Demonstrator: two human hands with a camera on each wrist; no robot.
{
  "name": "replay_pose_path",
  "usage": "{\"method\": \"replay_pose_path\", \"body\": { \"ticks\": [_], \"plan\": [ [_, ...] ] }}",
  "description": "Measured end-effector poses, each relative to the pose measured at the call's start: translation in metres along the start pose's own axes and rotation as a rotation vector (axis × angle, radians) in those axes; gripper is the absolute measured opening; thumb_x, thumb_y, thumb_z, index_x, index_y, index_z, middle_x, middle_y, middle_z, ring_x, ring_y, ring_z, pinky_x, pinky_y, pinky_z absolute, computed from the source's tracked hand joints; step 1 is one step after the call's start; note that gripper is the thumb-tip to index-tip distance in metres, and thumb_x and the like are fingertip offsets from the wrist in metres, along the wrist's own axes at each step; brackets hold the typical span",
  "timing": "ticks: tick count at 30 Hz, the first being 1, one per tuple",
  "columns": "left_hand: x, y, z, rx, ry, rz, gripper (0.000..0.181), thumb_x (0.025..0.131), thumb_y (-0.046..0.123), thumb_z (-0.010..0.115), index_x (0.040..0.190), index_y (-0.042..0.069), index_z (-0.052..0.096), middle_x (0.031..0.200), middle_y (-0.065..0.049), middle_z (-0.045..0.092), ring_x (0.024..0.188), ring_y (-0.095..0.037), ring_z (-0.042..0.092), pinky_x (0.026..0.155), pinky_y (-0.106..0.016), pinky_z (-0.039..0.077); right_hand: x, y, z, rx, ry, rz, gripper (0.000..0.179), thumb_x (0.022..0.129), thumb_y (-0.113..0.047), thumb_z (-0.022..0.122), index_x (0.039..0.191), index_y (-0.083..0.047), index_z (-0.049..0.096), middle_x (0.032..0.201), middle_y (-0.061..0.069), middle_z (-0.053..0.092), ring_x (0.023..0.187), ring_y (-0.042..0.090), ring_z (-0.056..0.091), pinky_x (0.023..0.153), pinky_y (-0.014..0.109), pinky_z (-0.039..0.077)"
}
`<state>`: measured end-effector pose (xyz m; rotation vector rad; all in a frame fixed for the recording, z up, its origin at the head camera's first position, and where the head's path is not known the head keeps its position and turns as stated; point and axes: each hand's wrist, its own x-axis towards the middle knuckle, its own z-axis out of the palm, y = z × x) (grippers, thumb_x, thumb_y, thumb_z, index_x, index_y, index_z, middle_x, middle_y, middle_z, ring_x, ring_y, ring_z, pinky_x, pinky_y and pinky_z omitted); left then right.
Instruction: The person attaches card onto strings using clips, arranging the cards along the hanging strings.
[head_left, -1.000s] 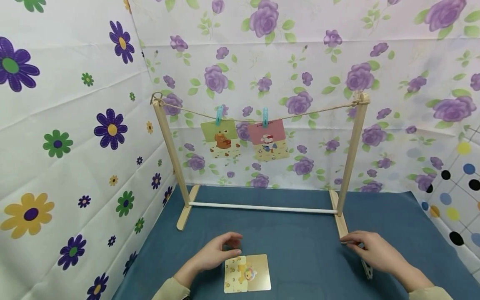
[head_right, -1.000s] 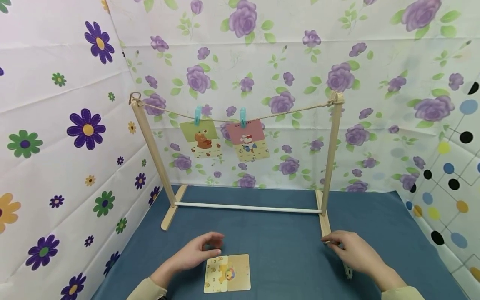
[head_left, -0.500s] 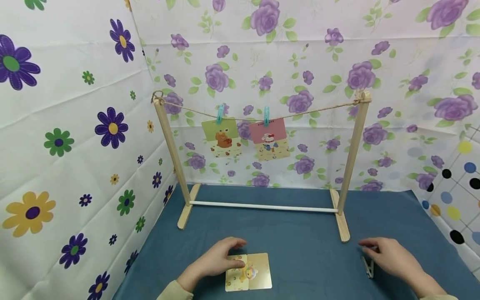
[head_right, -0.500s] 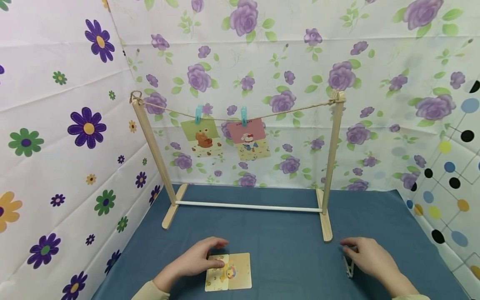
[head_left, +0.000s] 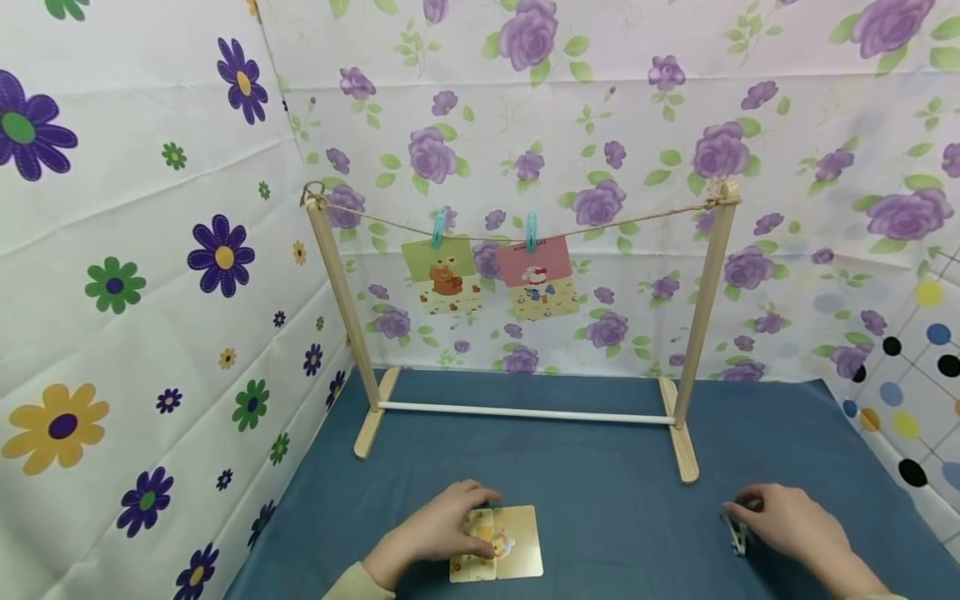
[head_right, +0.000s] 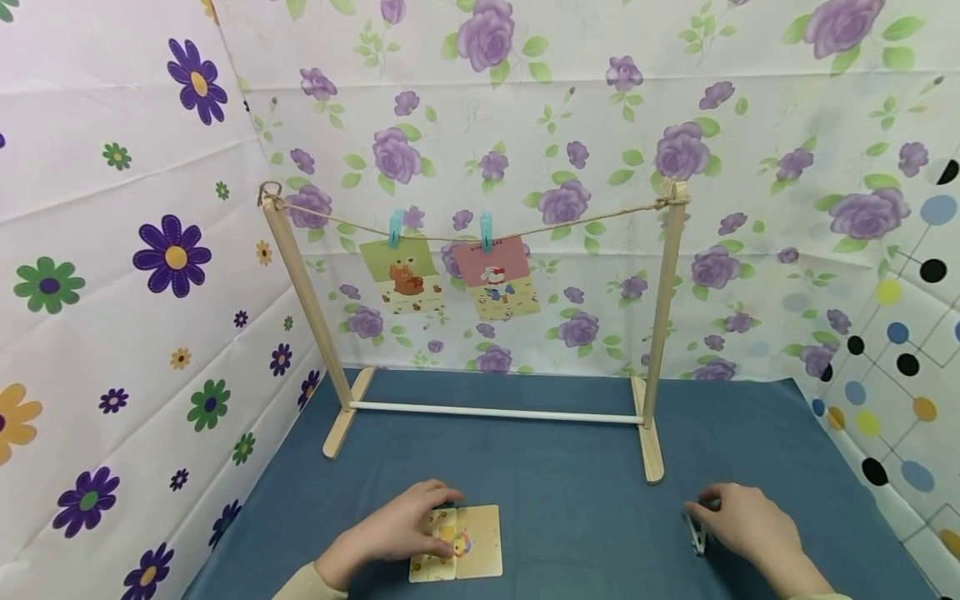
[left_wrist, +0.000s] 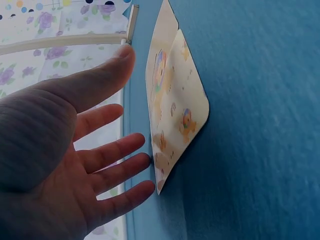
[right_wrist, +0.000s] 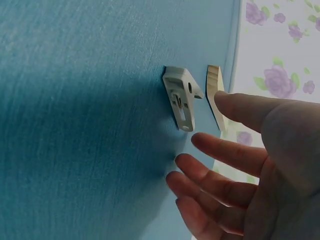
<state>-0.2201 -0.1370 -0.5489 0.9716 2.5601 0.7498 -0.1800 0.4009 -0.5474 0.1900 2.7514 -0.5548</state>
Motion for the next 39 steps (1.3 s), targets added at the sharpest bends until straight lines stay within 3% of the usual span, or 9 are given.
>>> {"method": "replay_pose_path", "body": {
  "ticks": [9, 17, 25, 33, 39],
  "plan": [
    [0.003, 0.012, -0.001, 0.136, -0.006, -0.043, 0.079, 0.078, 0.057, 0.094, 0.142, 0.020, 0.068, 0.129, 0.002, 0.063, 0.114, -0.015, 0.058, 0.097, -0.041, 0.054, 0.000, -0.005, 0.004, -0.051, -0.024, 0.087, 0.093, 0.079, -0.088, 0.069, 0.112, -0.001, 0.076, 0.094, 0.009, 0.071, 0.079, 0.026, 0.066, 0.067, 0.056, 0.055],
    [0.008, 0.021, 0.003, 0.221, -0.031, -0.087, 0.088, 0.066, 0.061, 0.099, 0.137, 0.018, 0.069, 0.119, 0.005, 0.060, 0.104, -0.012, 0.053, 0.093, -0.040, 0.053, -0.001, -0.014, 0.010, -0.054, -0.030, 0.165, 0.095, 0.075, -0.092, 0.069, 0.098, 0.000, 0.065, 0.080, 0.010, 0.060, 0.072, 0.026, 0.061, 0.064, 0.046, 0.050],
    [0.014, 0.027, 0.009, 0.293, -0.052, -0.152, 0.091, 0.060, 0.065, 0.100, 0.131, 0.019, 0.068, 0.114, 0.006, 0.055, 0.100, -0.012, 0.047, 0.091, -0.040, 0.051, 0.000, -0.021, 0.013, -0.067, -0.025, 0.167, 0.083, 0.086, -0.078, 0.072, 0.101, 0.003, 0.063, 0.082, 0.012, 0.061, 0.072, 0.026, 0.061, 0.065, 0.046, 0.052],
    [0.017, 0.030, 0.015, 0.372, 0.000, -0.148, 0.093, 0.053, 0.064, 0.103, 0.124, 0.017, 0.066, 0.109, 0.003, 0.053, 0.095, -0.014, 0.045, 0.082, -0.037, 0.049, 0.006, -0.024, 0.016, -0.072, -0.039, 0.185, 0.068, 0.092, -0.063, 0.077, 0.101, 0.003, 0.061, 0.083, 0.013, 0.060, 0.074, 0.026, 0.061, 0.066, 0.046, 0.052],
    [0.018, 0.033, 0.020, 0.398, 0.026, -0.199, 0.092, 0.049, 0.061, 0.105, 0.117, 0.015, 0.065, 0.103, 0.001, 0.050, 0.092, -0.016, 0.043, 0.076, -0.036, 0.047, 0.009, -0.025, 0.017, -0.079, -0.063, 0.196, 0.067, 0.092, -0.062, 0.077, 0.101, 0.003, 0.061, 0.084, 0.014, 0.060, 0.076, 0.028, 0.062, 0.069, 0.048, 0.052]
  ]
}}
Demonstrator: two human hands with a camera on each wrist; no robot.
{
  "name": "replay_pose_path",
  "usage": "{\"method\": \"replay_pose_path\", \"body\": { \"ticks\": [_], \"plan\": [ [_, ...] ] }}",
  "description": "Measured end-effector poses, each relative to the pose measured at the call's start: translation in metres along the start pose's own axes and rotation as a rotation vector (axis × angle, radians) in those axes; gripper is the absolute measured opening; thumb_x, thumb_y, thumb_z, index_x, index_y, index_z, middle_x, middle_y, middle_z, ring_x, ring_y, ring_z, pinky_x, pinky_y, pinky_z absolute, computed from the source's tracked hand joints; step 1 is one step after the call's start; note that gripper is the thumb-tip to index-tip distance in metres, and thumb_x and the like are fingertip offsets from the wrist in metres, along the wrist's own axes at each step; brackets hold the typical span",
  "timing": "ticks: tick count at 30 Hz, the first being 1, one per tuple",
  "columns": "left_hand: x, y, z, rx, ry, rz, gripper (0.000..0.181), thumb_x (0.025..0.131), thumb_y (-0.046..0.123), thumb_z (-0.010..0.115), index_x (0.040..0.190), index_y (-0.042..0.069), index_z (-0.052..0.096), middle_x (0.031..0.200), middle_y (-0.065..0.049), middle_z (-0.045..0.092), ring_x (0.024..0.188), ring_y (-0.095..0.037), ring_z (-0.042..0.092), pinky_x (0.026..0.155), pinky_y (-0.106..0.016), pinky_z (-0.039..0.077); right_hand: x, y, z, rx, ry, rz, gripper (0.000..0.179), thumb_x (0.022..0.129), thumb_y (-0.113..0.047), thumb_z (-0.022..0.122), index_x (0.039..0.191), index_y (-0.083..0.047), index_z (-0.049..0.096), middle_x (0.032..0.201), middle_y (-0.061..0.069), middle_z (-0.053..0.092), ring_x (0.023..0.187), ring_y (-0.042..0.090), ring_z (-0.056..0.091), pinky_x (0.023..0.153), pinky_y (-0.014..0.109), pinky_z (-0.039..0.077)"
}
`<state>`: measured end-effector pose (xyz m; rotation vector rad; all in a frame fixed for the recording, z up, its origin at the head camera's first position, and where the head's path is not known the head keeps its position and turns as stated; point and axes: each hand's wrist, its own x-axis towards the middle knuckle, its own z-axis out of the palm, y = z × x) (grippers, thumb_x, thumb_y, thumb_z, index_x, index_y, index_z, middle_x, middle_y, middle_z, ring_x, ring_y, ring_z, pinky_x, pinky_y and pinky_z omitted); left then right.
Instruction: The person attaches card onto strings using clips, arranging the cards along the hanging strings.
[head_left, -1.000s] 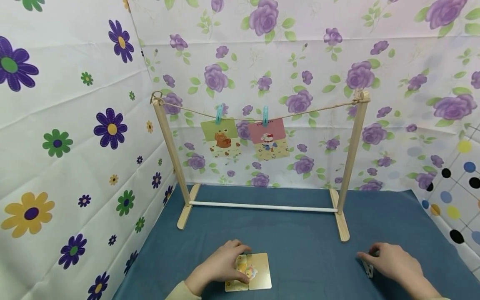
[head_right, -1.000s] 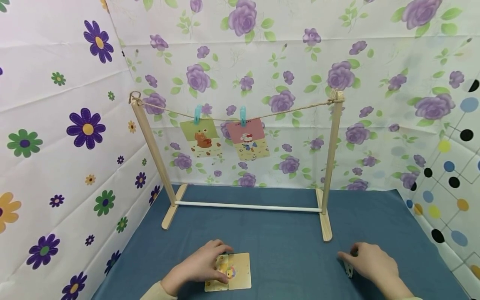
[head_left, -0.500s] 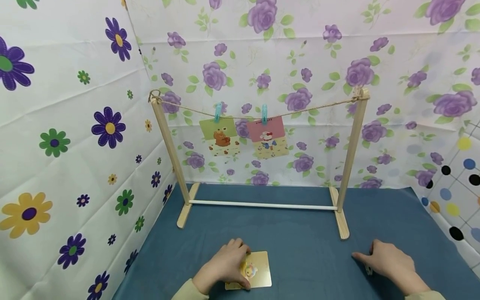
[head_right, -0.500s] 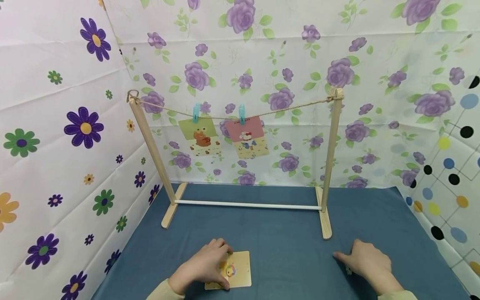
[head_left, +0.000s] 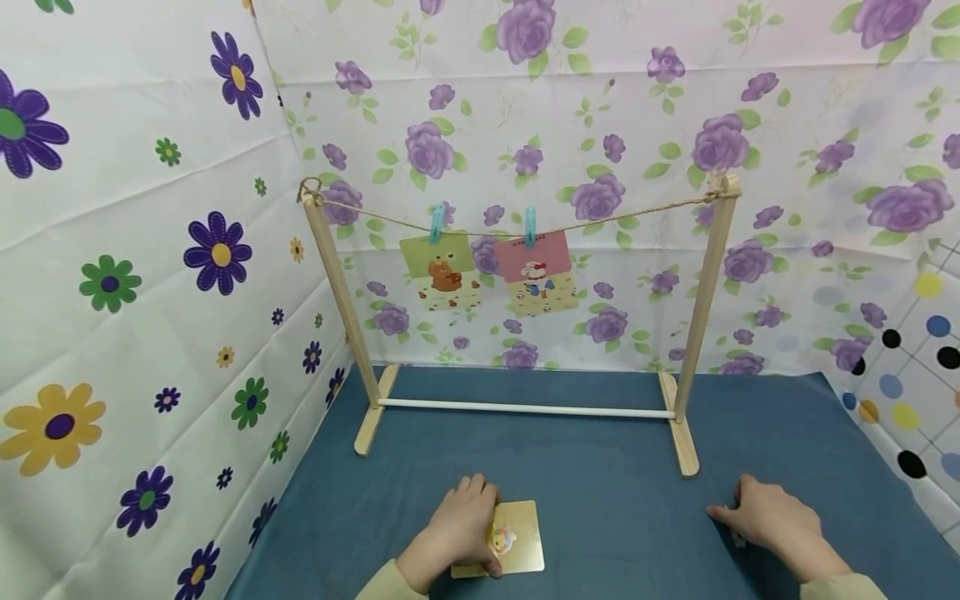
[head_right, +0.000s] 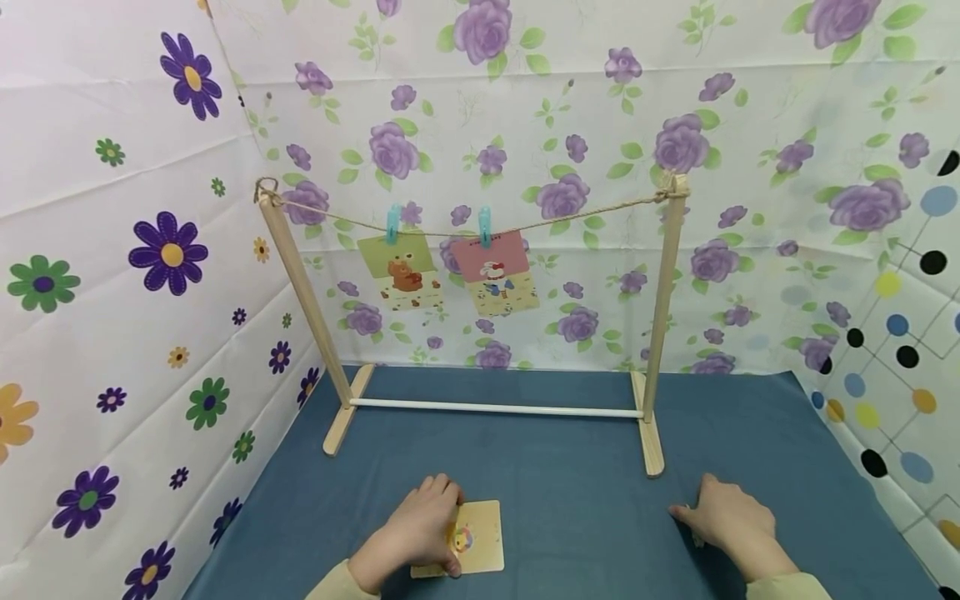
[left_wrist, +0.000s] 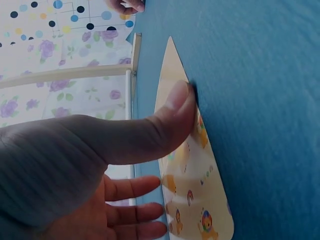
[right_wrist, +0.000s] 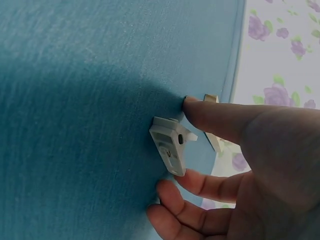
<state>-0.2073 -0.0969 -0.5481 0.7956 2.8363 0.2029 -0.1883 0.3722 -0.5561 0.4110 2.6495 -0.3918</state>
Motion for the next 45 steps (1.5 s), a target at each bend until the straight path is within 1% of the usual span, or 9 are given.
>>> {"method": "replay_pose_path", "body": {
  "ticks": [4, 8, 11, 13, 21, 27, 33, 38, 45],
  "plan": [
    [0.003, 0.005, 0.002, 0.017, 0.000, -0.054, 0.090, 0.047, 0.057, 0.107, 0.112, 0.013, 0.064, 0.101, 0.000, 0.050, 0.091, -0.017, 0.044, 0.074, -0.038, 0.046, 0.001, 0.001, 0.000, -0.010, -0.011, 0.006, 0.068, 0.093, -0.062, 0.077, 0.101, 0.004, 0.060, 0.084, 0.015, 0.059, 0.077, 0.029, 0.062, 0.071, 0.049, 0.052],
    [0.004, 0.013, 0.002, -0.004, 0.000, -0.115, 0.092, 0.043, 0.048, 0.110, 0.112, 0.009, 0.065, 0.101, -0.004, 0.052, 0.092, -0.020, 0.045, 0.075, -0.041, 0.047, 0.000, 0.001, -0.001, -0.018, -0.013, 0.010, 0.067, 0.093, -0.061, 0.077, 0.101, 0.003, 0.060, 0.085, 0.015, 0.059, 0.077, 0.029, 0.062, 0.073, 0.051, 0.053],
    [0.005, 0.017, 0.000, -0.019, 0.007, -0.142, 0.094, 0.040, 0.043, 0.112, 0.112, 0.007, 0.063, 0.100, -0.007, 0.053, 0.092, -0.022, 0.046, 0.076, -0.044, 0.047, -0.001, 0.000, -0.002, -0.021, -0.014, 0.007, 0.068, 0.093, -0.061, 0.077, 0.103, 0.004, 0.061, 0.087, 0.015, 0.060, 0.078, 0.030, 0.063, 0.076, 0.054, 0.054],
    [0.007, 0.017, -0.001, -0.014, 0.009, -0.152, 0.095, 0.039, 0.043, 0.112, 0.111, 0.007, 0.061, 0.100, -0.009, 0.054, 0.093, -0.024, 0.047, 0.077, -0.046, 0.048, -0.001, -0.001, -0.003, -0.024, -0.015, 0.005, 0.069, 0.093, -0.061, 0.077, 0.104, 0.005, 0.061, 0.088, 0.015, 0.061, 0.080, 0.030, 0.064, 0.077, 0.056, 0.054],
    [0.011, 0.016, -0.002, -0.001, -0.011, -0.156, 0.100, 0.036, 0.042, 0.113, 0.113, 0.010, 0.057, 0.102, -0.012, 0.055, 0.096, -0.027, 0.049, 0.082, -0.048, 0.045, -0.003, -0.004, -0.003, -0.028, -0.016, 0.004, 0.067, 0.095, -0.060, 0.076, 0.102, 0.005, 0.060, 0.087, 0.016, 0.060, 0.080, 0.031, 0.064, 0.078, 0.057, 0.054],
    [0.013, 0.015, -0.004, 0.009, -0.042, -0.161, 0.105, 0.037, 0.044, 0.113, 0.119, 0.012, 0.056, 0.107, -0.014, 0.056, 0.100, -0.029, 0.050, 0.085, -0.050, 0.044, -0.005, -0.006, -0.003, -0.034, -0.018, 0.012, 0.068, 0.095, -0.060, 0.076, 0.102, 0.005, 0.059, 0.087, 0.017, 0.060, 0.081, 0.032, 0.065, 0.079, 0.058, 0.055],
    [0.017, 0.011, -0.002, 0.023, -0.021, -0.139, 0.108, 0.034, 0.048, 0.111, 0.119, 0.014, 0.055, 0.106, -0.013, 0.053, 0.099, -0.028, 0.049, 0.083, -0.048, 0.044, -0.006, -0.007, -0.005, -0.029, -0.012, 0.003, 0.065, 0.097, -0.057, 0.075, 0.100, 0.005, 0.058, 0.085, 0.017, 0.059, 0.079, 0.031, 0.064, 0.077, 0.056, 0.054],
    [0.016, 0.011, -0.003, 0.039, -0.003, -0.127, 0.107, 0.033, 0.049, 0.111, 0.116, 0.014, 0.054, 0.101, -0.011, 0.051, 0.095, -0.026, 0.046, 0.080, -0.045, 0.042, -0.006, -0.008, -0.005, -0.038, -0.018, 0.015, 0.068, 0.097, -0.058, 0.075, 0.103, 0.007, 0.058, 0.086, 0.017, 0.060, 0.081, 0.032, 0.065, 0.079, 0.058, 0.055],
    [0.014, 0.013, -0.003, 0.043, -0.003, -0.135, 0.103, 0.034, 0.047, 0.111, 0.113, 0.016, 0.054, 0.096, -0.009, 0.054, 0.090, -0.025, 0.045, 0.081, -0.043, 0.039, -0.007, -0.009, -0.005, -0.035, -0.016, 0.012, 0.066, 0.098, -0.057, 0.075, 0.102, 0.007, 0.058, 0.084, 0.017, 0.059, 0.079, 0.031, 0.065, 0.078, 0.057, 0.055]
  ]
}}
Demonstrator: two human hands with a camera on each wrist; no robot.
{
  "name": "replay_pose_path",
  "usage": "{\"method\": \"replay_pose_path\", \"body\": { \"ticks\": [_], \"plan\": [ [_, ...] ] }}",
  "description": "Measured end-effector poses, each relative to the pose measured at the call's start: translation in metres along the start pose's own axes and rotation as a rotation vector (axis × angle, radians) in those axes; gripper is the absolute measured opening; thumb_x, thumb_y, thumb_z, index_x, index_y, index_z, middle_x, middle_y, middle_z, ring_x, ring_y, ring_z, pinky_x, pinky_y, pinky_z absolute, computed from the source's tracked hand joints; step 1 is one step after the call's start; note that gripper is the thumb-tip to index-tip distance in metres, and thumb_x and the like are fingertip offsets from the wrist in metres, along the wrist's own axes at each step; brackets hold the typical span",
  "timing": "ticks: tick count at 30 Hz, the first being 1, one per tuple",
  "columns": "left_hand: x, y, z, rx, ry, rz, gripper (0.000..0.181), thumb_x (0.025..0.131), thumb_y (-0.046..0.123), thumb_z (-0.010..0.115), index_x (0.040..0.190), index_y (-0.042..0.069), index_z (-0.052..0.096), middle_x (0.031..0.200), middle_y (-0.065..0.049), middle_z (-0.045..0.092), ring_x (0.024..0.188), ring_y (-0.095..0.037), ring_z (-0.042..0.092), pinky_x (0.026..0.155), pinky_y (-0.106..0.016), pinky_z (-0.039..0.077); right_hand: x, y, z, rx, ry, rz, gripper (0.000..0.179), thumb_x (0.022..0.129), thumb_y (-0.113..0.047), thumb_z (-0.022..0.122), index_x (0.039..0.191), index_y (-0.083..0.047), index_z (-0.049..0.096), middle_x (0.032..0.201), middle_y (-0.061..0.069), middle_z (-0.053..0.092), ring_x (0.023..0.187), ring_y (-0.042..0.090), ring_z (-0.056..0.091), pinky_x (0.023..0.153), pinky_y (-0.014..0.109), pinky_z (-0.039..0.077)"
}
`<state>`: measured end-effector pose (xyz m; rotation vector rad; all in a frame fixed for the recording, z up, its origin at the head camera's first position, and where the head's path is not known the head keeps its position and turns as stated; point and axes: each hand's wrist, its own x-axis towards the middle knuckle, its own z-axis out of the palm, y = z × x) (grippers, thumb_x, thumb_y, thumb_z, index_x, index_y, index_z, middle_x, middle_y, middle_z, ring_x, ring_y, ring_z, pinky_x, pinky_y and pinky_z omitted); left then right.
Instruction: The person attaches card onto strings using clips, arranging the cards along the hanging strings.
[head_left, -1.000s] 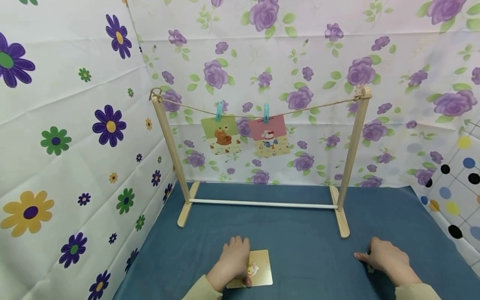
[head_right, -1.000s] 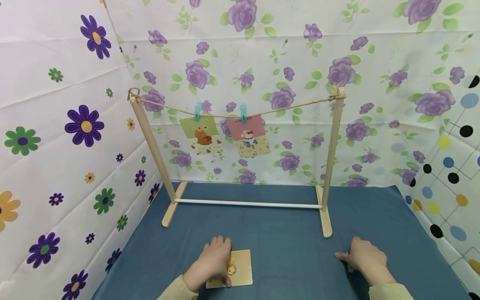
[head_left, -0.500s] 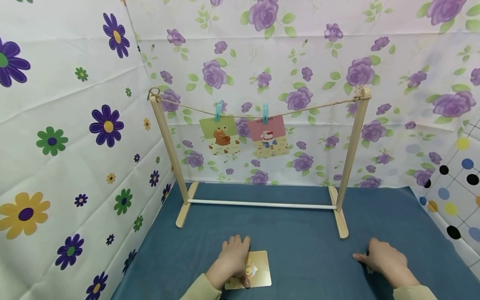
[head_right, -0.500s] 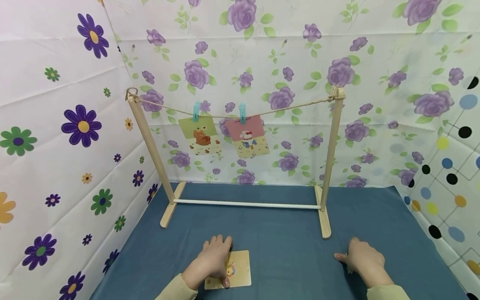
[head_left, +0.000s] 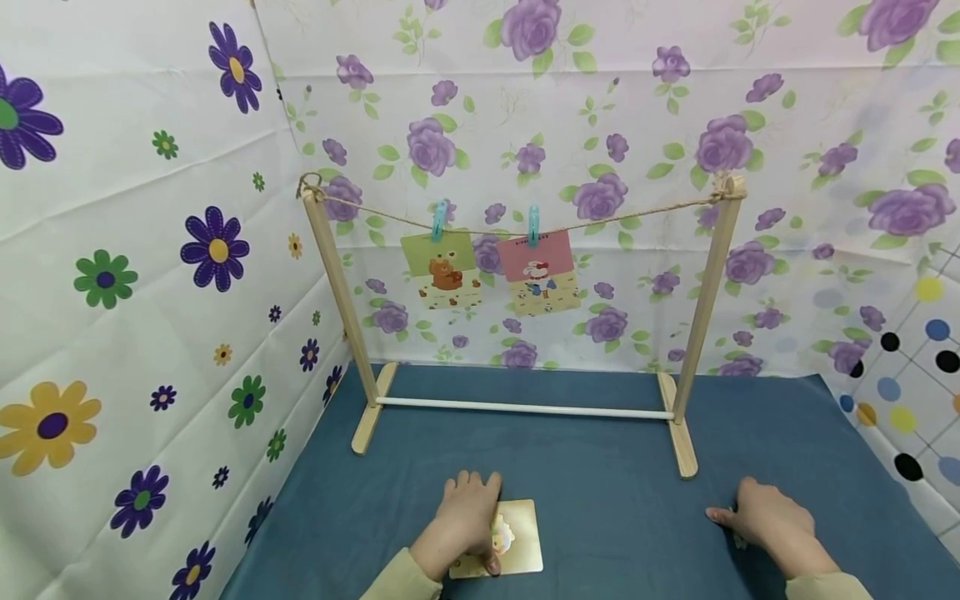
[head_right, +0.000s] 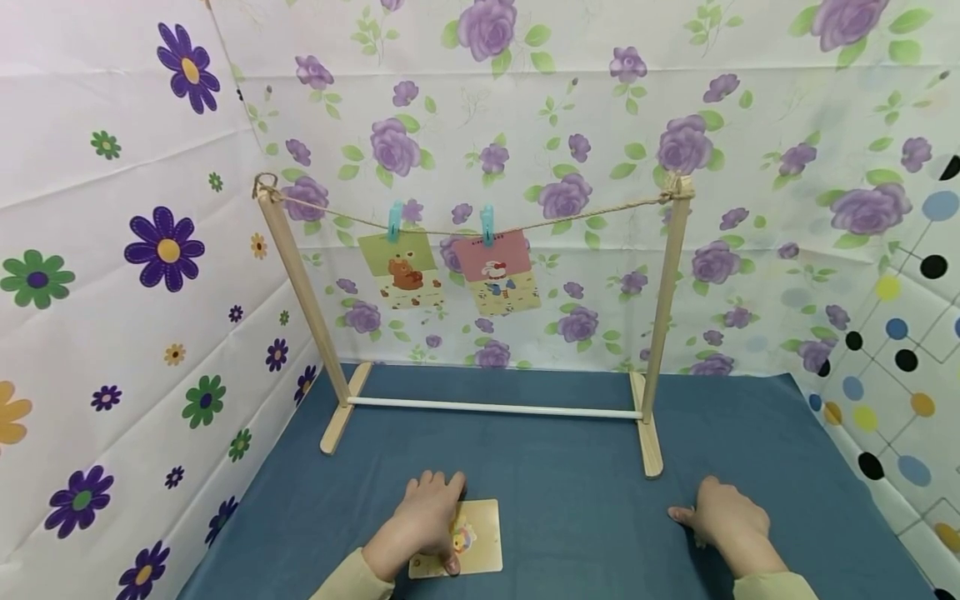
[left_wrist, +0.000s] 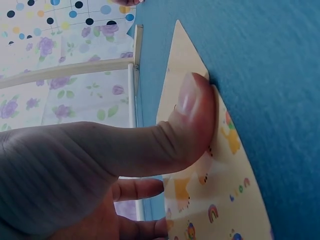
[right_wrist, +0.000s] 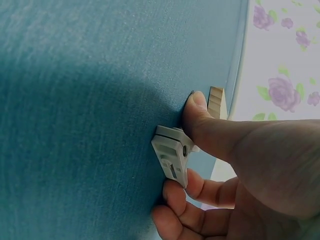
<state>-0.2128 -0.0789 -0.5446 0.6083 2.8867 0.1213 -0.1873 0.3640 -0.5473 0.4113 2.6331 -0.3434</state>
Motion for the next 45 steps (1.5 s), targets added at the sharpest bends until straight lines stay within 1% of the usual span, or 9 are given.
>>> {"method": "replay_pose_path", "body": {
  "ticks": [6, 12, 16, 21, 25, 29, 33, 37, 45],
  "plan": [
    [0.002, -0.002, 0.001, -0.007, -0.008, -0.001, 0.103, 0.034, 0.050, 0.111, 0.115, 0.015, 0.057, 0.097, -0.009, 0.054, 0.091, -0.025, 0.045, 0.083, -0.047, 0.038, 0.001, 0.001, 0.001, 0.006, 0.004, -0.004, 0.065, 0.098, -0.057, 0.074, 0.100, 0.006, 0.058, 0.084, 0.017, 0.058, 0.078, 0.031, 0.064, 0.077, 0.056, 0.054],
    [0.000, -0.005, 0.000, -0.011, 0.004, 0.019, 0.100, 0.034, 0.049, 0.111, 0.112, 0.014, 0.060, 0.098, -0.009, 0.056, 0.093, -0.025, 0.047, 0.083, -0.049, 0.038, 0.004, 0.002, 0.001, 0.014, 0.001, 0.006, 0.066, 0.097, -0.059, 0.075, 0.099, 0.005, 0.058, 0.083, 0.017, 0.058, 0.077, 0.030, 0.064, 0.075, 0.054, 0.054],
    [-0.001, -0.008, -0.003, -0.028, -0.013, 0.045, 0.098, 0.037, 0.051, 0.111, 0.113, 0.014, 0.061, 0.099, -0.008, 0.056, 0.092, -0.025, 0.049, 0.082, -0.048, 0.040, 0.004, 0.002, 0.001, 0.019, 0.009, -0.005, 0.068, 0.097, -0.059, 0.075, 0.101, 0.007, 0.059, 0.084, 0.017, 0.059, 0.077, 0.030, 0.064, 0.075, 0.054, 0.054],
    [-0.001, -0.012, -0.006, -0.068, -0.016, 0.078, 0.095, 0.041, 0.054, 0.109, 0.113, 0.016, 0.061, 0.098, -0.005, 0.054, 0.088, -0.022, 0.050, 0.077, -0.044, 0.042, 0.000, 0.003, -0.001, 0.033, 0.010, -0.006, 0.071, 0.096, -0.060, 0.075, 0.105, 0.008, 0.060, 0.086, 0.016, 0.060, 0.078, 0.029, 0.064, 0.075, 0.053, 0.054],
    [0.000, -0.014, -0.010, -0.092, -0.018, 0.085, 0.092, 0.045, 0.056, 0.108, 0.113, 0.016, 0.061, 0.097, -0.002, 0.055, 0.087, -0.021, 0.052, 0.074, -0.043, 0.044, -0.002, 0.005, -0.004, 0.043, 0.004, -0.012, 0.074, 0.095, -0.062, 0.075, 0.107, 0.009, 0.061, 0.088, 0.015, 0.061, 0.079, 0.029, 0.063, 0.075, 0.053, 0.054],
    [0.000, -0.017, -0.011, -0.101, -0.033, 0.081, 0.091, 0.047, 0.056, 0.107, 0.114, 0.016, 0.061, 0.096, -0.002, 0.055, 0.087, -0.021, 0.051, 0.074, -0.043, 0.043, -0.002, 0.007, -0.004, 0.042, 0.003, -0.018, 0.075, 0.095, -0.062, 0.075, 0.109, 0.010, 0.061, 0.088, 0.015, 0.062, 0.079, 0.028, 0.063, 0.075, 0.052, 0.054],
    [0.000, -0.017, -0.011, -0.095, -0.028, 0.082, 0.091, 0.047, 0.055, 0.108, 0.115, 0.016, 0.061, 0.097, -0.003, 0.056, 0.088, -0.022, 0.052, 0.076, -0.044, 0.044, -0.003, 0.007, -0.003, 0.037, 0.005, -0.008, 0.074, 0.096, -0.061, 0.074, 0.109, 0.011, 0.061, 0.088, 0.016, 0.062, 0.079, 0.028, 0.063, 0.075, 0.051, 0.054],
    [0.000, -0.018, -0.010, -0.081, -0.013, 0.081, 0.090, 0.048, 0.053, 0.109, 0.115, 0.016, 0.061, 0.097, -0.003, 0.057, 0.089, -0.023, 0.053, 0.077, -0.045, 0.045, -0.003, 0.005, -0.001, 0.039, 0.010, 0.001, 0.070, 0.097, -0.059, 0.074, 0.106, 0.009, 0.060, 0.085, 0.015, 0.061, 0.078, 0.028, 0.062, 0.075, 0.050, 0.054],
    [-0.002, -0.017, -0.010, -0.097, 0.014, 0.071, 0.085, 0.052, 0.040, 0.110, 0.117, 0.015, 0.064, 0.098, -0.003, 0.060, 0.090, -0.023, 0.056, 0.076, -0.044, 0.046, -0.002, 0.005, 0.003, 0.047, 0.009, 0.011, 0.066, 0.098, -0.058, 0.074, 0.101, 0.006, 0.060, 0.083, 0.015, 0.059, 0.077, 0.028, 0.061, 0.073, 0.049, 0.052]
  ]
}}
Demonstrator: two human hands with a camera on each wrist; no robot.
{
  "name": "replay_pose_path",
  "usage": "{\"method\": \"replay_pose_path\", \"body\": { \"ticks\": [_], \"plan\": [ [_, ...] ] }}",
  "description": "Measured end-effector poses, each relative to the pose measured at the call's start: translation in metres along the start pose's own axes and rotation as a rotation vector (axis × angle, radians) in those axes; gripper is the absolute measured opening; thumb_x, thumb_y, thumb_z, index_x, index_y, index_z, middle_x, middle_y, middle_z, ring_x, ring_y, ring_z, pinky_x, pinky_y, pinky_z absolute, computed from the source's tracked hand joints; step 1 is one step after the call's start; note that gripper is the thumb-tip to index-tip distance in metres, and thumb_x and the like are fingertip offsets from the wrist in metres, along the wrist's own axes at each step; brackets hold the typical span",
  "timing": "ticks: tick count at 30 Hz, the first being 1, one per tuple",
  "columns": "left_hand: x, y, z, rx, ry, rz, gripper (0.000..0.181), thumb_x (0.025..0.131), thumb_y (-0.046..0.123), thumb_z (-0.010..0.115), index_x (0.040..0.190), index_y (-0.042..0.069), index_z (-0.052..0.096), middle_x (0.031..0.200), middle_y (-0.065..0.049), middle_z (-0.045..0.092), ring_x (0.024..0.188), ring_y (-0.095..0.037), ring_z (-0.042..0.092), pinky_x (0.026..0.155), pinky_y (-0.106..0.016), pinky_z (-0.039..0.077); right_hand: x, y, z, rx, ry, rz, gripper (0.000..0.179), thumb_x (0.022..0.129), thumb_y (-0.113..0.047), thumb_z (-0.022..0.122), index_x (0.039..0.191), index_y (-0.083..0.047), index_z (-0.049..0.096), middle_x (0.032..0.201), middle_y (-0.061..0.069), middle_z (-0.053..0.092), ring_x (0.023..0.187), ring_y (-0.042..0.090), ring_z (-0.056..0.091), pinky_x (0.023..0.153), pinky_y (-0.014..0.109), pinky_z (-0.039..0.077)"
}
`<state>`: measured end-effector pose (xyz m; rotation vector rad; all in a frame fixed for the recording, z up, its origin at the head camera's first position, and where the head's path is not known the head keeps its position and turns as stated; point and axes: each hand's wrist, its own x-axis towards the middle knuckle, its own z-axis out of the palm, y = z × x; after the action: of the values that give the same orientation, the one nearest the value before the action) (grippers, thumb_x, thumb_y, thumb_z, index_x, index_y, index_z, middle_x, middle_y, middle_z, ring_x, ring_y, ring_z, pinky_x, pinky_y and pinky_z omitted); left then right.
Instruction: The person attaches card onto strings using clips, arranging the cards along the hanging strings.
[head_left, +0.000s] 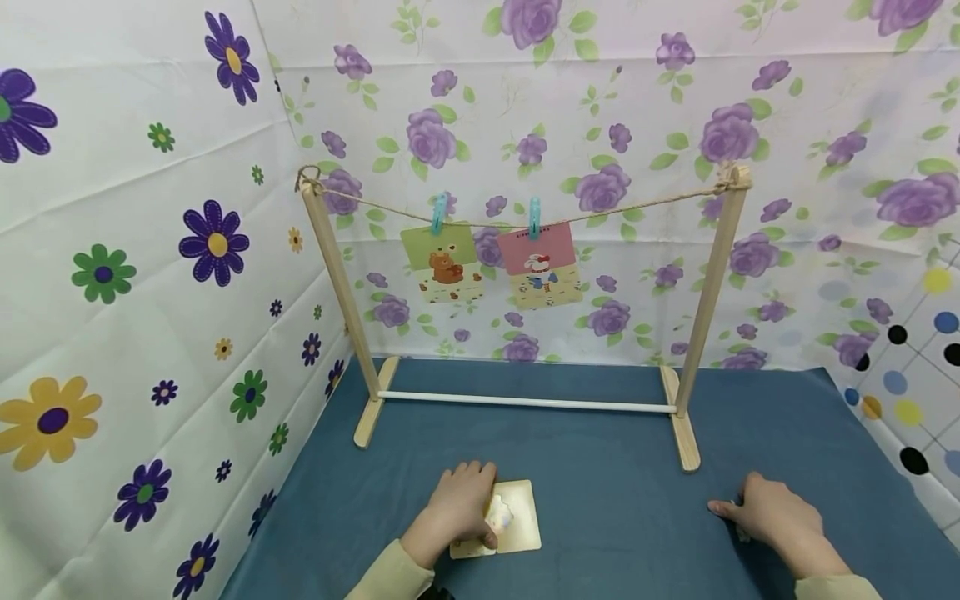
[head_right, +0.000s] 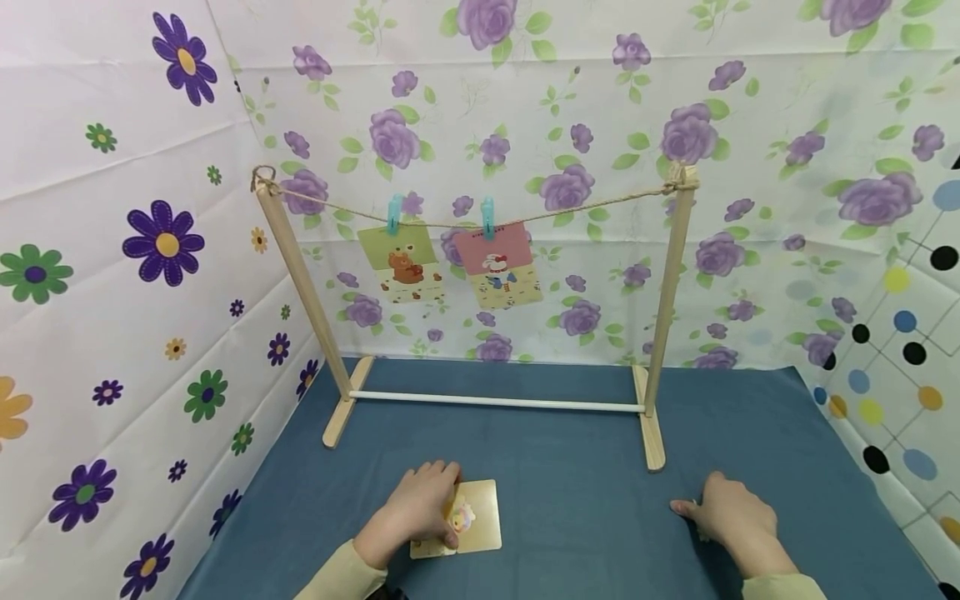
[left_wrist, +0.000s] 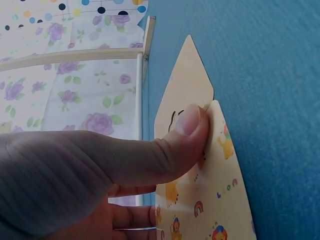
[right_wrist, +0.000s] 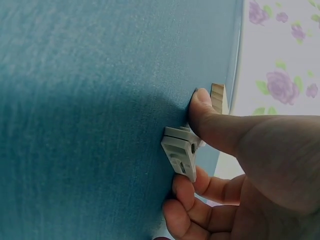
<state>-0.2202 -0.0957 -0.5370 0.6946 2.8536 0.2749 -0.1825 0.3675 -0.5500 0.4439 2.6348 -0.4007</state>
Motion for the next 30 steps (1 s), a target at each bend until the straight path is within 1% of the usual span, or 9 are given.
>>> {"method": "replay_pose_path", "body": {
  "ticks": [3, 8, 12, 17, 23, 26, 30],
  "plan": [
    [0.000, 0.000, 0.000, -0.008, -0.005, -0.005, 0.083, 0.053, 0.040, 0.110, 0.118, 0.015, 0.065, 0.099, -0.002, 0.060, 0.091, -0.022, 0.056, 0.076, -0.044, 0.046, 0.001, 0.002, 0.001, 0.007, -0.002, -0.005, 0.065, 0.097, -0.060, 0.073, 0.098, 0.004, 0.060, 0.082, 0.015, 0.059, 0.076, 0.027, 0.061, 0.072, 0.047, 0.051],
    [-0.001, -0.002, -0.002, -0.020, -0.018, -0.010, 0.077, 0.060, 0.035, 0.108, 0.123, 0.015, 0.069, 0.102, -0.001, 0.062, 0.093, -0.021, 0.059, 0.079, -0.046, 0.049, 0.004, 0.003, 0.002, 0.012, -0.002, -0.009, 0.065, 0.096, -0.061, 0.074, 0.097, 0.003, 0.060, 0.081, 0.014, 0.059, 0.075, 0.027, 0.061, 0.070, 0.045, 0.050],
    [-0.002, -0.004, -0.004, -0.044, -0.012, -0.009, 0.074, 0.062, 0.026, 0.108, 0.125, 0.016, 0.071, 0.103, 0.001, 0.063, 0.094, -0.021, 0.061, 0.081, -0.048, 0.051, 0.004, 0.003, 0.003, 0.012, 0.004, -0.008, 0.065, 0.096, -0.061, 0.074, 0.097, 0.003, 0.061, 0.080, 0.014, 0.059, 0.074, 0.027, 0.060, 0.070, 0.045, 0.050],
    [-0.002, -0.008, -0.008, -0.082, -0.009, 0.008, 0.073, 0.062, 0.012, 0.107, 0.125, 0.018, 0.072, 0.102, 0.002, 0.063, 0.091, -0.018, 0.061, 0.079, -0.048, 0.052, 0.003, 0.002, 0.002, 0.015, 0.004, -0.001, 0.063, 0.097, -0.059, 0.074, 0.095, 0.002, 0.060, 0.080, 0.014, 0.059, 0.074, 0.027, 0.060, 0.070, 0.045, 0.049],
    [-0.003, -0.011, -0.011, -0.091, 0.006, 0.021, 0.067, 0.067, 0.001, 0.101, 0.125, 0.018, 0.073, 0.105, 0.002, 0.065, 0.089, -0.016, 0.061, 0.080, -0.049, 0.054, -0.001, 0.001, 0.001, 0.009, 0.002, -0.001, 0.068, 0.097, -0.060, 0.074, 0.101, 0.007, 0.060, 0.083, 0.015, 0.059, 0.077, 0.028, 0.061, 0.072, 0.047, 0.051],
    [-0.004, -0.012, -0.012, -0.089, 0.011, 0.027, 0.063, 0.071, -0.005, 0.095, 0.125, 0.018, 0.074, 0.105, 0.001, 0.066, 0.087, -0.015, 0.059, 0.076, -0.044, 0.054, -0.002, 0.001, 0.000, 0.010, 0.004, -0.004, 0.068, 0.097, -0.060, 0.074, 0.102, 0.007, 0.060, 0.083, 0.015, 0.059, 0.077, 0.028, 0.061, 0.072, 0.046, 0.051],
    [-0.005, -0.015, -0.014, -0.087, 0.019, 0.039, 0.057, 0.078, -0.013, 0.086, 0.125, 0.017, 0.075, 0.104, 0.000, 0.066, 0.082, -0.013, 0.055, 0.069, -0.034, 0.049, -0.001, 0.001, 0.000, 0.013, 0.006, -0.001, 0.067, 0.098, -0.059, 0.073, 0.100, 0.006, 0.059, 0.082, 0.015, 0.059, 0.076, 0.027, 0.061, 0.072, 0.045, 0.051]
  ]
}}
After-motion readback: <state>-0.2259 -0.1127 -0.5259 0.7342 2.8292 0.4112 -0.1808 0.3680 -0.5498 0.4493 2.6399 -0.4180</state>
